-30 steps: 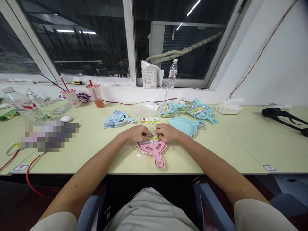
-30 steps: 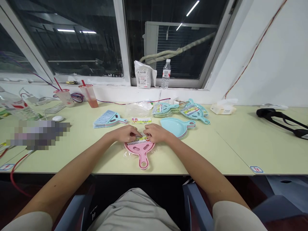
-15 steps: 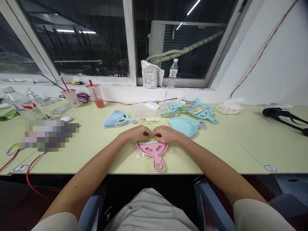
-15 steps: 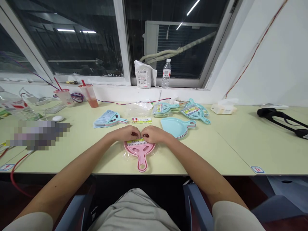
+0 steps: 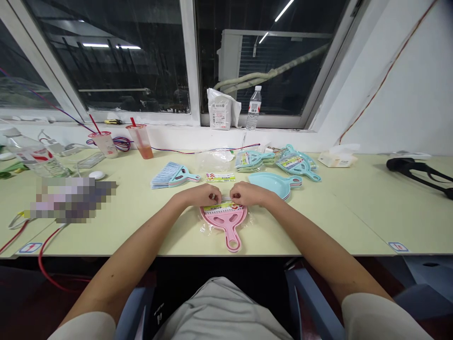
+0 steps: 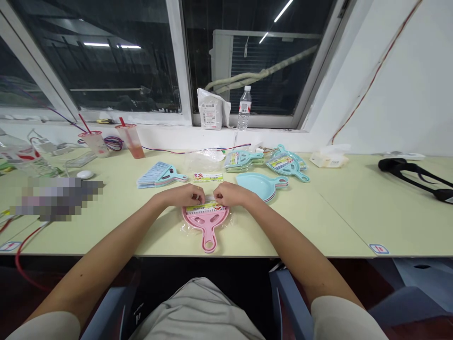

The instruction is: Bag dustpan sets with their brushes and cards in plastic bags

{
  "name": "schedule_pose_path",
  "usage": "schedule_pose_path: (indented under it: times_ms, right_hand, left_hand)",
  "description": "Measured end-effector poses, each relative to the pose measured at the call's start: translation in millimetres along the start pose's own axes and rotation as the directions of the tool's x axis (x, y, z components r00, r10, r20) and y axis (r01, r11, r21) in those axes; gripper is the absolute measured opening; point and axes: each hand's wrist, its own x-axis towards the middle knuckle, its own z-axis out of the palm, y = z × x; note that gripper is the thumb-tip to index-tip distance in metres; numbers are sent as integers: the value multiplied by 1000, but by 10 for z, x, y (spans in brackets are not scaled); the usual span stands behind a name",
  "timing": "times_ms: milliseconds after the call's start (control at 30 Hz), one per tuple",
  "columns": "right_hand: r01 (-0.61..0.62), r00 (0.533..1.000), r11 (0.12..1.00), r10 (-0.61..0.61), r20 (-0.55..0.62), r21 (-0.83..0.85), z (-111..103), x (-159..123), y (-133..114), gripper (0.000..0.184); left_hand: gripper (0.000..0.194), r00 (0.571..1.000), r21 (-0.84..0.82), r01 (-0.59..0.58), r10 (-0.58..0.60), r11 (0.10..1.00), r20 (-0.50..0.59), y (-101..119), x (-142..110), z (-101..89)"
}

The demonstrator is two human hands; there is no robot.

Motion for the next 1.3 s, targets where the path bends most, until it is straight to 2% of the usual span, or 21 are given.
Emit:
schedule_pose_path:
  times_ms: [167, 300, 433, 633, 833, 967, 1167, 1300]
  right_hand:
    - [17, 1000, 998, -18, -17, -64, 7, -8, 7, 18]
    - [113, 990, 989, -120, -68, -100, 51, 43, -103, 18]
    - [135, 988, 987, -141, -65, -92, 55, 75, -164, 20]
    - [-36, 999, 999, 37, -20, 16, -26, -67, 37, 15]
    - [-267, 963, 940, 266, 35, 212, -83, -206, 161, 6]
    - [-321, 946, 923, 322, 29, 214, -82, -202, 119, 4]
    - [-364, 930, 919, 368, 4, 150, -74, -188, 49, 5]
    - [-387, 920, 915, 391, -17, 115, -70, -193, 63, 7]
  left_hand:
    - [28, 1000, 30, -3, 3, 1000, -4, -16, 4, 16]
    - [43, 1000, 88, -16, 17, 996, -6, 11, 25, 38]
    - [40, 1000, 81, -22, 22, 997, 6, 19, 25, 25]
    - [27, 1000, 40, -23, 22, 999, 17, -2, -9, -11]
    - [22, 999, 17, 41, -41, 999, 26, -27, -39, -29]
    - [22, 990, -5, 128, -128, 992, 55, -41, -101, -117]
    - [24, 975, 37, 195, -198, 980, 99, -40, -222, -292]
    - [21, 977, 68, 181, -187, 981, 99, -93, -256, -325]
